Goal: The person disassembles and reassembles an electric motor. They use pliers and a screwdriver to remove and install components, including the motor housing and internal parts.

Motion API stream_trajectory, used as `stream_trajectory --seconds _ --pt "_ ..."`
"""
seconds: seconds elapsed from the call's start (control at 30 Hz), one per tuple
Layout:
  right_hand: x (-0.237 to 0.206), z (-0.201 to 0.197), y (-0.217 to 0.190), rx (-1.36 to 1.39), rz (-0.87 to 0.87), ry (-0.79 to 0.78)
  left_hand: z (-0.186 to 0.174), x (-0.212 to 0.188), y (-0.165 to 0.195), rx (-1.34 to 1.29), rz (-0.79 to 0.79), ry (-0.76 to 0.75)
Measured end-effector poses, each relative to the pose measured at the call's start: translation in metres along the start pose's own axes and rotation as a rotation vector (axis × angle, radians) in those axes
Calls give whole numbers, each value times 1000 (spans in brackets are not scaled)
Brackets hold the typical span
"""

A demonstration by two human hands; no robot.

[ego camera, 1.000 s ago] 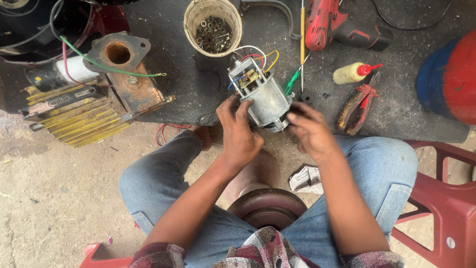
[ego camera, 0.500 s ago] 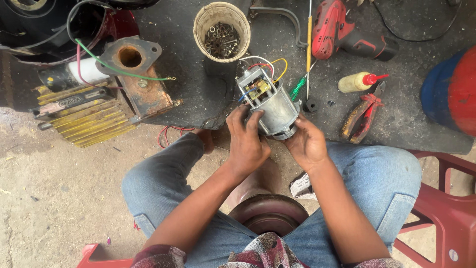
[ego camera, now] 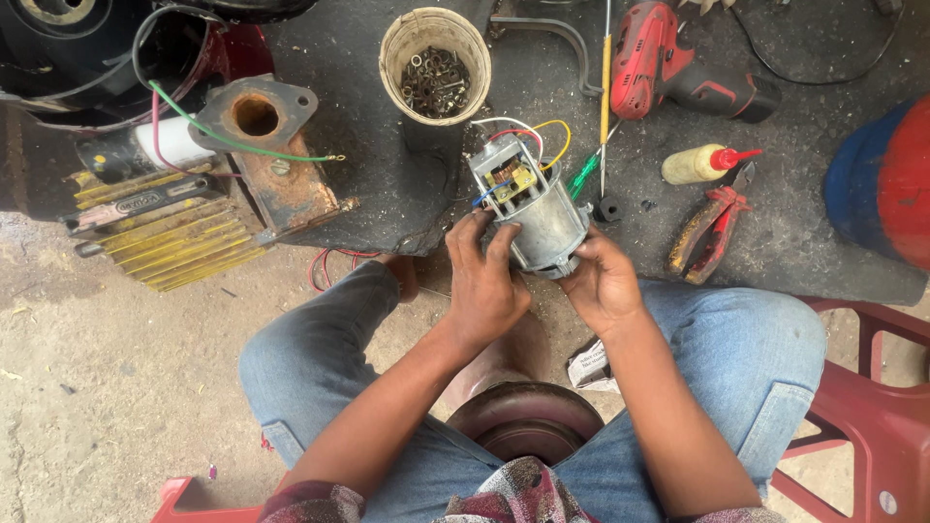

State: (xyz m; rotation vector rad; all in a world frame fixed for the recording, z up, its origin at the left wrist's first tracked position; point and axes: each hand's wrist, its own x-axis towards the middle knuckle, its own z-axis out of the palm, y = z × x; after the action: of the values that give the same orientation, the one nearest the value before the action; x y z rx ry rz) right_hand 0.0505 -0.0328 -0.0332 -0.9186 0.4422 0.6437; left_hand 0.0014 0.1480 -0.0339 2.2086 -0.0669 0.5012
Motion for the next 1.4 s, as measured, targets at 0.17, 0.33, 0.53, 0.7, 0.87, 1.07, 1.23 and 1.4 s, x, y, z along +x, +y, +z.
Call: stream_trajectory --seconds 0.17,0.33,0.53,0.7,0.87,1.07,1.23,1.4 --pt "2 2 -1 28 13 1 1 0 1 -11 3 8" --pt "0 10 -5 28 22 0 2 2 2 4 -18 12" --pt "-6 15 -10 -54 -27 -35 2 3 1 -1 -38 22" --pt "-3 14 -8 -150 -86 11 3 3 0 6 -48 21" --pt "0 13 -5 -77 -45 42 2 4 2 -14 -61 2" --pt "5 9 -1 -122 -92 115 -3 10 4 -16 -62 -14" --pt "11 3 -1 -78 -61 107 -5 18 8 -80 -131 -35" --pt "9 3 -16 -79 -142 198 -5 30 11 -85 -154 -26"
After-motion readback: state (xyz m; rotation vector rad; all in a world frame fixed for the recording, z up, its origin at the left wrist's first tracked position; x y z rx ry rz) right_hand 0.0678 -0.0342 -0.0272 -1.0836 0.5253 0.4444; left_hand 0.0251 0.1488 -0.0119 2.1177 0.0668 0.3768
